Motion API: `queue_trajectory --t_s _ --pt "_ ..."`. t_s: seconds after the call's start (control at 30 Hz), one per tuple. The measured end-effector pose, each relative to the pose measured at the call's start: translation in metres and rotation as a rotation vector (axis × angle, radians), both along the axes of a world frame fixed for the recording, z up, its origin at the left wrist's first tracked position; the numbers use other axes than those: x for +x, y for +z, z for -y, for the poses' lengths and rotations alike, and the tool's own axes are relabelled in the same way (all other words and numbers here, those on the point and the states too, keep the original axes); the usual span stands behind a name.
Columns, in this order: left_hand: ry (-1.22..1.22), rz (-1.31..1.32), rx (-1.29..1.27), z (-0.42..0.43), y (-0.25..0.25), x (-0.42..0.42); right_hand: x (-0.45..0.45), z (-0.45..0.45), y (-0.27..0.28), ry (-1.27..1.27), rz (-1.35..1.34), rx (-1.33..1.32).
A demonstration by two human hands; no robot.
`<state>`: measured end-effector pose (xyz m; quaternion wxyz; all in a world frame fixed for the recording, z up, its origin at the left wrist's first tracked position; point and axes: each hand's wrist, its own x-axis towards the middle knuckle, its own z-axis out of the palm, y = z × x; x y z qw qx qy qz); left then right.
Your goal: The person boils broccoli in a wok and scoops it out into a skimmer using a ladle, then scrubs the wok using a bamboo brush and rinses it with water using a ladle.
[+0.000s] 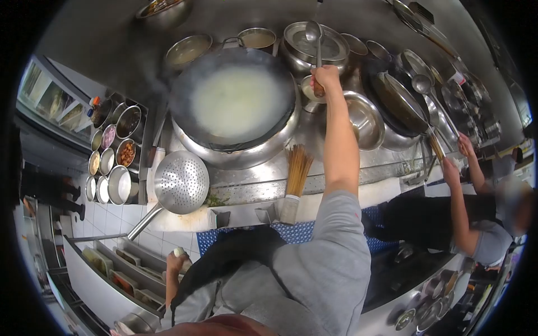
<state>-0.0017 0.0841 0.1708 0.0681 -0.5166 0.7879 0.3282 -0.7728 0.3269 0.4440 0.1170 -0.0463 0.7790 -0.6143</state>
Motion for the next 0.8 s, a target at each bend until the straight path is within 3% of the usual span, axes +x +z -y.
queue_trajectory --t_s 0.1,0.2,0.3,0.4,0.53,0.57,0.6,0.63,0.7,0.8 --pt "0.129 0.037 0.110 -0.025 0.020 0.008 -0.001 0.001 0.003 -0.019 0.102 -0.098" --pt "-0.140 0.011 0.148 -0.028 -0.032 0.069 0.002 -0.004 -0.005 0.000 0.302 -0.486" --pt "0.225 0.120 0.286 -0.050 0.006 0.052 0.025 -0.014 0.001 0.111 0.433 -0.812" --pt "0.020 0.098 0.267 -0.028 -0.048 0.099 0.085 -0.024 0.030 0.258 0.526 -0.999" --pt "0.218 0.015 0.362 -0.009 -0.030 0.080 0.172 -0.016 0.046 0.446 0.653 -1.102" --pt "0.095 -0.030 0.271 0.004 -0.052 0.087 0.198 -0.011 0.047 0.442 0.740 -1.150" --pt "0.193 -0.157 0.348 0.009 -0.075 0.095 0.220 -0.006 0.044 0.531 0.835 -1.212" --pt "0.185 -0.057 0.265 0.024 -0.130 0.113 0.250 0.001 0.045 0.597 0.923 -1.303" --pt "0.144 -0.018 0.264 0.029 -0.075 0.082 0.300 0.009 0.037 0.654 1.024 -1.421" --pt "0.108 -0.075 0.241 0.035 -0.042 0.066 0.369 0.027 0.025 0.660 1.152 -1.412"
